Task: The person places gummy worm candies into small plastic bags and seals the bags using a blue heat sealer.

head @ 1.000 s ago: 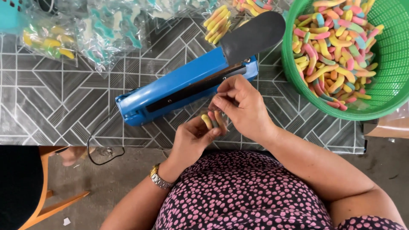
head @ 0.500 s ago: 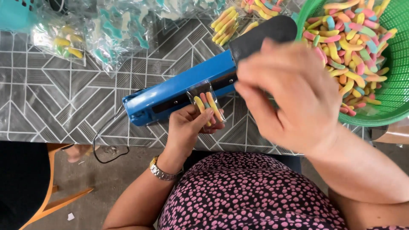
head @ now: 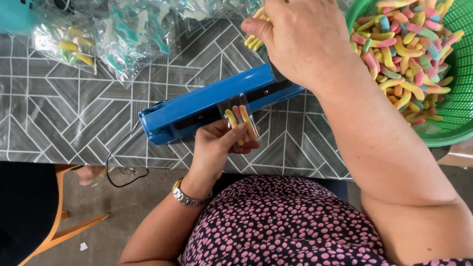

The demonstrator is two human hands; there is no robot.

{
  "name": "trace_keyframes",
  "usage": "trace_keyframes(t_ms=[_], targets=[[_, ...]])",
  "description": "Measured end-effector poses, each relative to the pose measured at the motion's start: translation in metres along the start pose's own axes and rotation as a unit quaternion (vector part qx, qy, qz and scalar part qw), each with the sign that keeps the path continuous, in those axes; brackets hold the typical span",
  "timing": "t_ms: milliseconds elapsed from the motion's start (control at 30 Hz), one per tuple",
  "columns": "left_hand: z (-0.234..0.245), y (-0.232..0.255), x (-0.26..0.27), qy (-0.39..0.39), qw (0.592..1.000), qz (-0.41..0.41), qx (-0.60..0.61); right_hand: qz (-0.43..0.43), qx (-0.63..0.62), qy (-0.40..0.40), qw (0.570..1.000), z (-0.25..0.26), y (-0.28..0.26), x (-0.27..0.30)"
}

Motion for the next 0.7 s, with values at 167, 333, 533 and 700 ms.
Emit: trace_keyframes(t_ms=[167,333,533,700], targets=[[-0.002,-0.001,-0.002,-0.012,1.000,-0.009,0.007,-0.018,0.000,-0.014,1.000,-0.023,0.008,0.004],[-0.001,-0.004,-0.002,-0.016,1.000,-0.012,0.011,-0.007,0.004,0.010,1.000,-0.031,0.010,0.006],[-0.002,-0.003,-0.002,-0.017,1.000,-0.013,0.012,-0.008,0.021,0.017,1.000,-0.038,0.010,0.007],[0.002,-0.011,-0.002,-0.005,1.000,0.009,0.018,-0.033,0.039,-0.022,0.998,-0.056,0.009,0.000]])
Point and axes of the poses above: each hand's wrist, its own x-axis away from the middle knuckle, its own z-axis out of the back of the hand, y = z × x, the point moved 5 cm from there along -x, towards the middle knuckle, and after that the axes turned 12 degrees about -y, right-handed, at the moved point
